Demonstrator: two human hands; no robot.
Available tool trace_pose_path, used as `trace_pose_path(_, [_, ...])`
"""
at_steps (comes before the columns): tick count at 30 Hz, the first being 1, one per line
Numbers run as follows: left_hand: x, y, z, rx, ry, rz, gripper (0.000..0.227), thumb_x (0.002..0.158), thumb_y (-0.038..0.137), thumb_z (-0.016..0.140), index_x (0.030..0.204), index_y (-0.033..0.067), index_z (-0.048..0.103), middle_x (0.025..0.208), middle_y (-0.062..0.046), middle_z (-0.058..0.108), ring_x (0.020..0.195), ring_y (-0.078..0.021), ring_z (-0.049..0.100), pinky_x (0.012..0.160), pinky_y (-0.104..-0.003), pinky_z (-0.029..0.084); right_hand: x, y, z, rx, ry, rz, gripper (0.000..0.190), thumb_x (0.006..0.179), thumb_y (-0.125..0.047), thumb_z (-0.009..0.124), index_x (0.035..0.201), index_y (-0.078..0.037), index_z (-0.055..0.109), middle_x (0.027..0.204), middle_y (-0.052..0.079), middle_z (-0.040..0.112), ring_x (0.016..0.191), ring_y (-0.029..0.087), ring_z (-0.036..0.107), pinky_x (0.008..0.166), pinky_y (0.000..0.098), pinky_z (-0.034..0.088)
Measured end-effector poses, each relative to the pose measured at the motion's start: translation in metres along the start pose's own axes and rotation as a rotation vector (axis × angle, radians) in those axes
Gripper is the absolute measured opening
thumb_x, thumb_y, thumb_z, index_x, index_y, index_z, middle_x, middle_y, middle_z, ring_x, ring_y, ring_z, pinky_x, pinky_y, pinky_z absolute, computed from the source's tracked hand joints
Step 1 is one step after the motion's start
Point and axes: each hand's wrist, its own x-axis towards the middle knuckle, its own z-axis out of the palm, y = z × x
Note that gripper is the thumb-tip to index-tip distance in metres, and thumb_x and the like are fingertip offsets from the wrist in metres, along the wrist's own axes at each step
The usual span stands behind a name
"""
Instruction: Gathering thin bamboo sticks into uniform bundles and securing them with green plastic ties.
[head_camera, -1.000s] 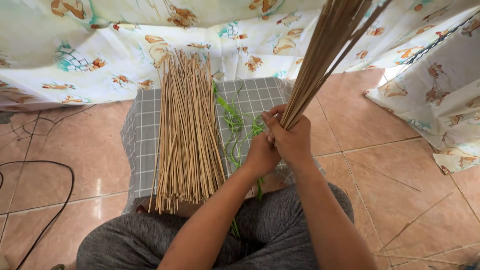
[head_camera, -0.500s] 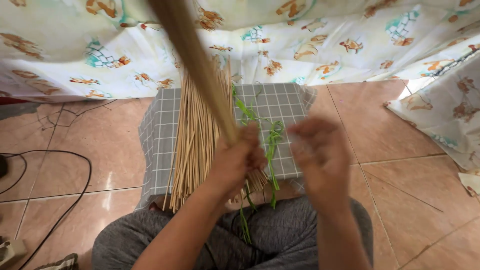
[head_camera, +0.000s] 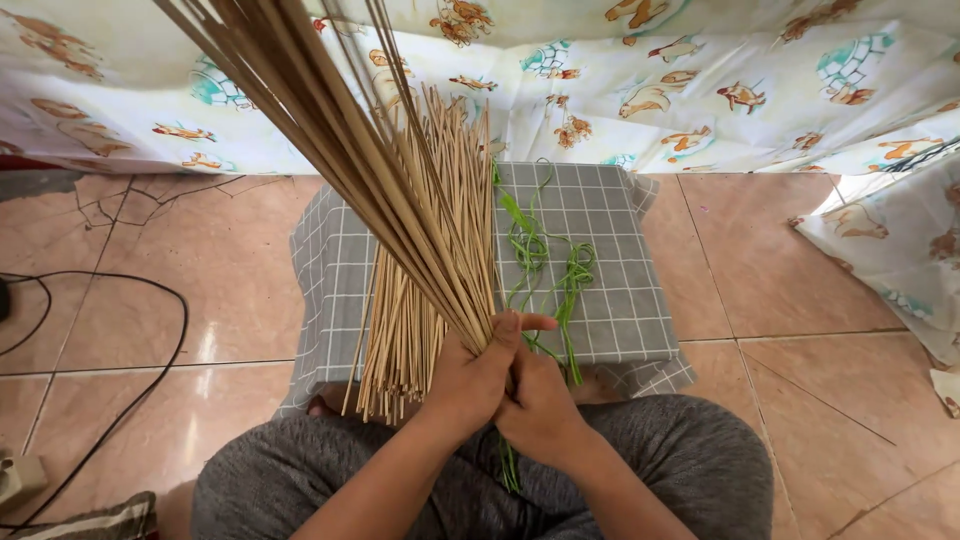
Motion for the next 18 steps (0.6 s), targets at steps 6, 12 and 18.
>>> trace_pose_path(6, [0.007,0.000,-0.009,0.107,-0.097,-0.055,0.040,0.088,0.023,0.068,0.120,0.0004,0.066,0.144,-0.013,0.064,0.117,-0.0277,0.072,0.096,-0.040,0.063,0.006,0.002,-0.021,-0.270,-0.018,0.061,0.062,0.076,-0.007,0.059,0.138,-0.002,0.058,0.064,0.011,0.077,0.044,0.022,0.062,0.042,0.0343,0.049])
trace_pose_path(12, [-0.023,0.038,-0.017,1.201,0.414,0.869,0.107,0.080,0.041,0.089,0.150,-0.0081,0.024,0.148,-0.028,0.032,0.139,-0.0471,0.038,0.119,-0.057,0.035,0.003,0.048,-0.065,-0.745,0.130,-0.048,0.020,0.080,-0.021,0.064,0.096,-0.010,0.060,0.057,0.009,0.063,0.046,0.029,0.059,0.048,0.0443,0.046])
trace_pose_path(18, [-0.016,0.018,0.005,2.014,-0.414,0.511,0.091,0.073,0.029,0.076,0.150,-0.0063,0.041,0.124,-0.033,0.066,0.133,-0.0456,0.050,0.119,-0.070,0.016,-0.011,0.034,-0.042,-0.936,-0.131,-0.387,0.012,0.078,-0.018,0.065,0.083,-0.008,0.069,0.079,0.011,0.073,0.046,0.028,0.062,0.044,0.0403,0.049])
